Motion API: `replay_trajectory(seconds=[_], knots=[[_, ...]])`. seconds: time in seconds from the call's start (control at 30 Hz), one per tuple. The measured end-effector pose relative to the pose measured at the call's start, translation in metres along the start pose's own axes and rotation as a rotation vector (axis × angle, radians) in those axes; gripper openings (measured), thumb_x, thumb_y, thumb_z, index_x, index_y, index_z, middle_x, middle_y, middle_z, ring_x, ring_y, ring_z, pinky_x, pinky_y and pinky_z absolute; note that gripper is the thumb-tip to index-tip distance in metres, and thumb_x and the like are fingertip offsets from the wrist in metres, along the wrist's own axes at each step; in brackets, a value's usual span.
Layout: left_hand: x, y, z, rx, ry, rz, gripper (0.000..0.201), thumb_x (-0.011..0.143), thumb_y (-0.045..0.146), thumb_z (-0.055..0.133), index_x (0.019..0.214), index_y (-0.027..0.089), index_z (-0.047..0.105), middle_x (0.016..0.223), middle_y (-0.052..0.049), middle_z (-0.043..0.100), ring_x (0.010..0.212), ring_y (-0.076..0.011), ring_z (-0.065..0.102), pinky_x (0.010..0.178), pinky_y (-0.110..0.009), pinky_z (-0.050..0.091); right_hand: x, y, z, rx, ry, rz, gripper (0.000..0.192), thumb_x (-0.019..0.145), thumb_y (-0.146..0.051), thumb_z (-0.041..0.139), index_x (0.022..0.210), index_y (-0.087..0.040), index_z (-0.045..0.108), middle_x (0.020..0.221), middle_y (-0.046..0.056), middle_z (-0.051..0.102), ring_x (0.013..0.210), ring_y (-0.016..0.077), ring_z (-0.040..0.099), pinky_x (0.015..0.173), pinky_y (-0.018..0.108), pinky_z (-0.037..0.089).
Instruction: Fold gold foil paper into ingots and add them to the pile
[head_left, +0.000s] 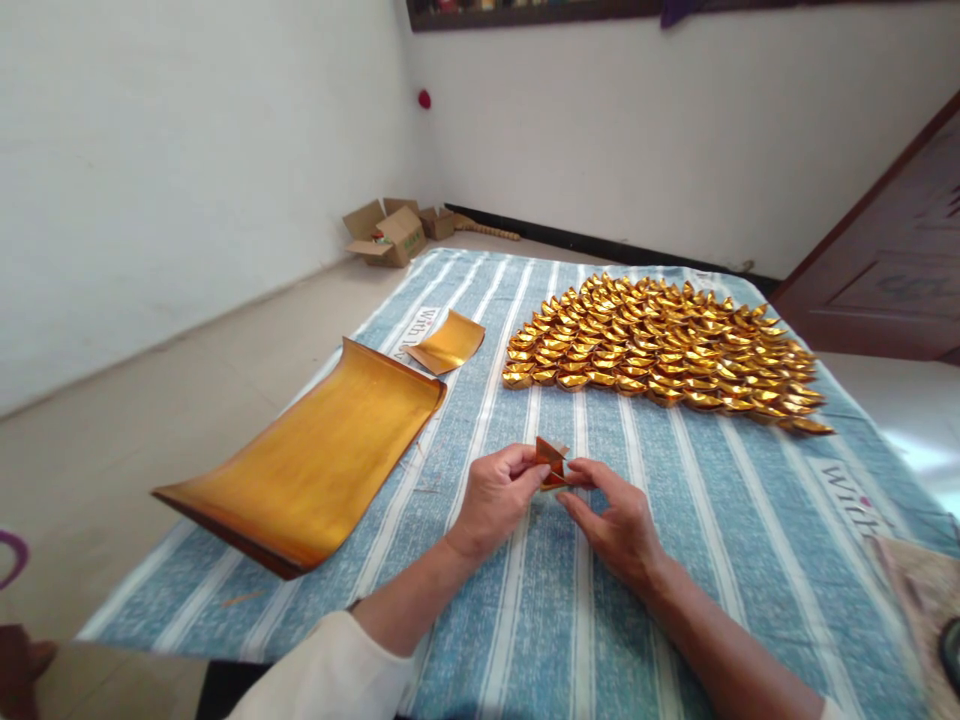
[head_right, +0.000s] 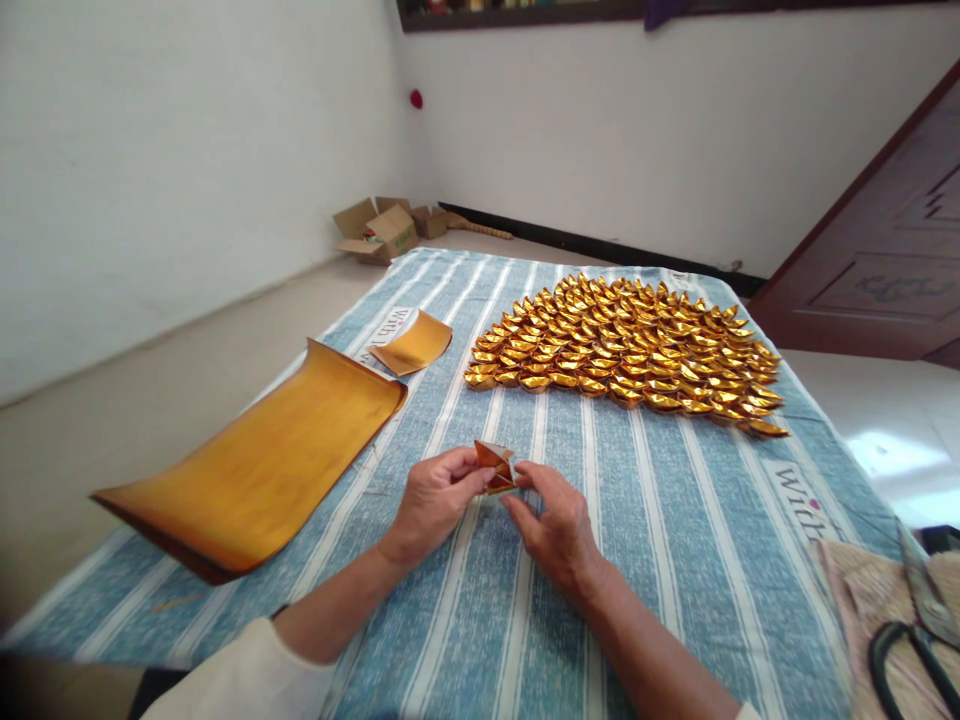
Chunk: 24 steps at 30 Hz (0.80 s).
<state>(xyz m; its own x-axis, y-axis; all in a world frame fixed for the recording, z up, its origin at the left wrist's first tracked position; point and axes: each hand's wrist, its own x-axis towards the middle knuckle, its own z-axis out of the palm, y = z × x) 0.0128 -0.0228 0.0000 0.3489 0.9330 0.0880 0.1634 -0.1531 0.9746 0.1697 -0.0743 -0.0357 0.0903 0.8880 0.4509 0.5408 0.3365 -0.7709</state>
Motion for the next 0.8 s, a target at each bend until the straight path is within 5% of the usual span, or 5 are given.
replay_trajectory(seconds=[0.17, 0.27, 0.5, 0.8], knots=[[0.006, -0.011, -0.005, 0.559, 0.054, 0.720, 0.018, 0.089, 0.016, 0.052, 0.104, 0.015, 0.063, 0.089, -0.005, 0.073, 0.079, -0.0156, 0.070, 0.072, -0.026, 0.056, 0.002, 0.008, -0.005, 0.007, 0.036, 0.064, 0.023, 0.083, -0.026, 0.060, 0.106, -0.021, 0.061, 0.092, 0.005, 0.071, 0.080, 0.0188, 0.069, 0.076, 0.034, 0.056], [0.011, -0.018, -0.005, 0.700, 0.044, 0.912, 0.019, 0.090, 0.014, 0.050, 0.107, 0.015, 0.058, 0.091, -0.006, 0.073, 0.080, -0.0156, 0.070, 0.070, -0.025, 0.056, 0.005, 0.012, -0.008, -0.010, 0.055, 0.047, 0.025, 0.083, -0.026, 0.061, 0.108, -0.022, 0.060, 0.091, 0.004, 0.071, 0.079, 0.0184, 0.068, 0.075, 0.033, 0.056], [0.012, -0.021, -0.003, 0.812, -0.051, 1.014, 0.016, 0.091, 0.012, 0.048, 0.106, 0.010, 0.054, 0.090, -0.009, 0.072, 0.082, -0.0171, 0.069, 0.073, -0.029, 0.056, 0.008, 0.013, -0.010, -0.137, -0.053, -0.194, 0.014, 0.087, -0.016, 0.053, 0.095, -0.021, 0.063, 0.085, 0.004, 0.067, 0.080, 0.0179, 0.062, 0.071, 0.032, 0.053], [0.005, -0.020, -0.018, 0.933, -0.168, 1.038, 0.021, 0.097, 0.013, 0.037, 0.103, 0.011, 0.057, 0.101, -0.011, 0.072, 0.099, -0.0190, 0.067, 0.084, -0.037, 0.052, 0.007, -0.002, -0.008, -0.411, -0.128, -0.465, 0.023, 0.093, -0.012, 0.043, 0.084, -0.015, 0.064, 0.089, 0.011, 0.064, 0.088, 0.0209, 0.057, 0.074, 0.035, 0.051]])
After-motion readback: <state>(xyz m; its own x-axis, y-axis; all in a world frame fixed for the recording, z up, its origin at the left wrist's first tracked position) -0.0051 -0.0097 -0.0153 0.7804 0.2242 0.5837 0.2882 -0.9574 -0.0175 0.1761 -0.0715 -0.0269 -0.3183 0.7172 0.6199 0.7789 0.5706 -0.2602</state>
